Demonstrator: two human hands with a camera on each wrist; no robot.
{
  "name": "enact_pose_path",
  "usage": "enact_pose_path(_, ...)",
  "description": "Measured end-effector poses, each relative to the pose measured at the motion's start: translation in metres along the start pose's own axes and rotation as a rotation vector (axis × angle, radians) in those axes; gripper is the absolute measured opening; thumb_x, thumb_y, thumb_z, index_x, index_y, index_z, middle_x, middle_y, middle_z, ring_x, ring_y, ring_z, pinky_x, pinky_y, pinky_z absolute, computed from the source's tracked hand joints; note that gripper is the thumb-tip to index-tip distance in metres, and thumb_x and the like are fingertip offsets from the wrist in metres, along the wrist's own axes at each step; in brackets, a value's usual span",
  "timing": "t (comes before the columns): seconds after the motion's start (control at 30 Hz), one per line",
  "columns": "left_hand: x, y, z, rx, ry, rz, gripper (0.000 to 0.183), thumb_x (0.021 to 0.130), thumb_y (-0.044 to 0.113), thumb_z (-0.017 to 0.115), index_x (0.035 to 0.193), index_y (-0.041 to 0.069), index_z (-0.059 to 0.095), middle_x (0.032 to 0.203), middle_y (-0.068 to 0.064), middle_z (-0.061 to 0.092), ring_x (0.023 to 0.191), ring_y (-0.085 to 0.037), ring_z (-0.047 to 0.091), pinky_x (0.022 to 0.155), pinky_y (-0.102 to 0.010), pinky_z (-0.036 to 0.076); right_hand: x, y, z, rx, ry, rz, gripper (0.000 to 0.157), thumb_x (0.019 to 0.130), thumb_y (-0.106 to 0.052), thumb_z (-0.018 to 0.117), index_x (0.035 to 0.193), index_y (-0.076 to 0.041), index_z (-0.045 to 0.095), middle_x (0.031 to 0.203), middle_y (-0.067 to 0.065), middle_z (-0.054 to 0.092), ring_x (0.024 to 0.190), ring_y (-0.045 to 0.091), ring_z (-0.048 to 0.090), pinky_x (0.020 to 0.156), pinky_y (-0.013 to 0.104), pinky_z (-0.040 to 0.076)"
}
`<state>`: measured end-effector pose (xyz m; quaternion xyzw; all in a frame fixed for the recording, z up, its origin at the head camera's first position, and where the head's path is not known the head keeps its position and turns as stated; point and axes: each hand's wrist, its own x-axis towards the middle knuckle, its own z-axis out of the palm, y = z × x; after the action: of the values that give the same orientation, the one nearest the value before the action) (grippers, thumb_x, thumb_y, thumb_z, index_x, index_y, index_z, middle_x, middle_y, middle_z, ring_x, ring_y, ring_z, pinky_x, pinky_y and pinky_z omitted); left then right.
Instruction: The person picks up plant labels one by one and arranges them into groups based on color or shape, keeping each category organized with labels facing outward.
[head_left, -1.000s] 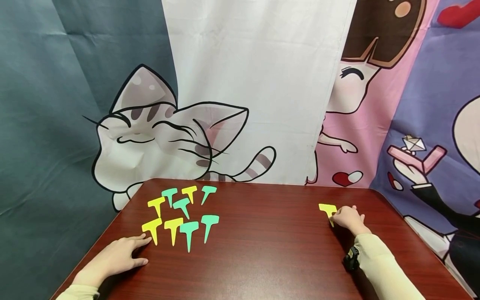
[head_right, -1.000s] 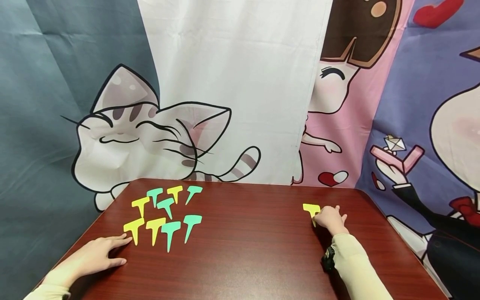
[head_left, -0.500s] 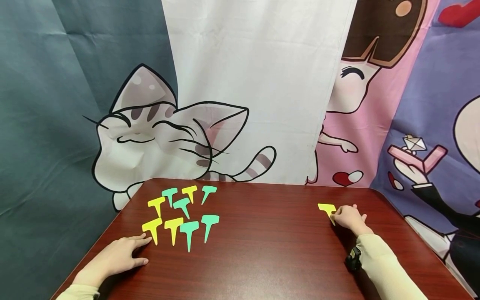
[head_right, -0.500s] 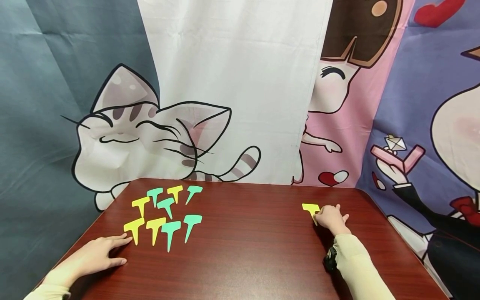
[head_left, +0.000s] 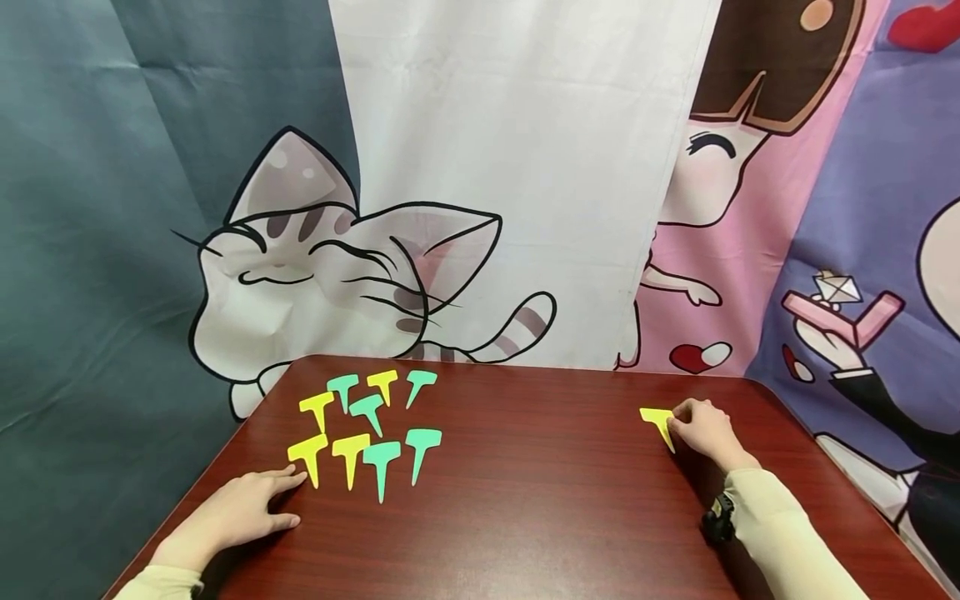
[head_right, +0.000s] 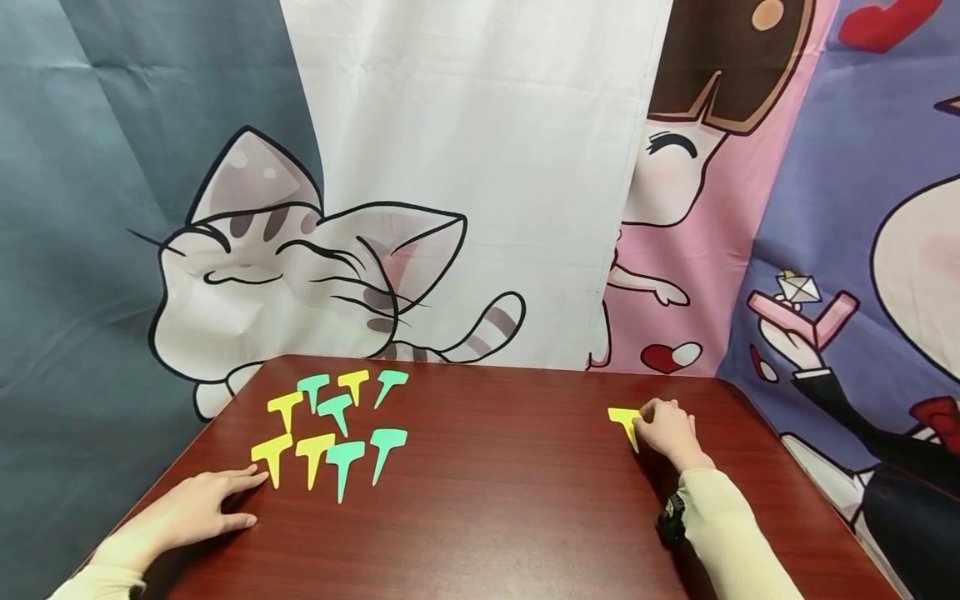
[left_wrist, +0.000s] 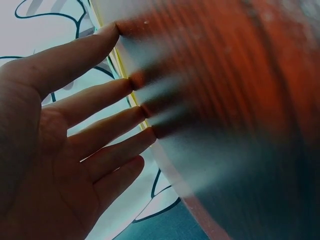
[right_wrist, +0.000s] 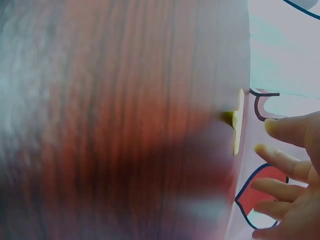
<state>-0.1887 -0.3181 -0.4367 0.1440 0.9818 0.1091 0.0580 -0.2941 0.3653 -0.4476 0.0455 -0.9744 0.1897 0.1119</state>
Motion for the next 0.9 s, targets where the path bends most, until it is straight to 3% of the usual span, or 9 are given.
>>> enact_pose_path(0.2,0.001,0.000,-0.001,-0.002,-0.010,-0.008,0.066,0.072,0.044,0.077,0.126,0.009,0.062,0.129,-0.020,0.058,0.116,-0.041,0.056,0.089,-0.056,0.047,0.002,0.007,-0.001,0.003,0.014,-0.092,0.034,0.083,-0.017,0.068,0.106,0.008,0.063,0.100,0.031,0.062,0.101,0.055,0.054,0.084,0.062,0.044)
enact_pose_path(0.4,0.001,0.001,-0.001,-0.005,-0.012,-0.012,0.067,0.072,0.043,0.077,0.126,0.008,0.062,0.129,-0.019,0.058,0.116,-0.041,0.056,0.089,-0.056,0.047,0.000,0.012,-0.002,-0.026,-0.047,-0.141,0.045,0.082,-0.020,0.071,0.117,0.007,0.061,0.116,0.034,0.059,0.112,0.055,0.050,0.090,0.064,0.042)
enact_pose_path(0.63,-0.001,0.002,-0.001,-0.006,-0.005,-0.016,0.065,0.072,0.041,0.077,0.125,0.007,0.062,0.128,-0.020,0.059,0.116,-0.040,0.056,0.089,-0.055,0.047,-0.004,0.016,-0.003,-0.036,-0.092,-0.174,0.055,0.080,-0.030,0.073,0.120,0.005,0.060,0.113,0.029,0.063,0.102,0.047,0.059,0.087,0.060,0.046)
enact_pose_path(0.9,0.000,0.001,-0.003,0.003,-0.008,-0.004,0.065,0.073,0.042,0.076,0.125,0.008,0.062,0.129,-0.020,0.058,0.115,-0.041,0.056,0.088,-0.055,0.048,-0.002,0.021,-0.005,-0.016,-0.160,-0.179,0.068,0.079,-0.041,0.073,0.127,0.003,0.056,0.121,0.029,0.059,0.109,0.046,0.056,0.090,0.061,0.044)
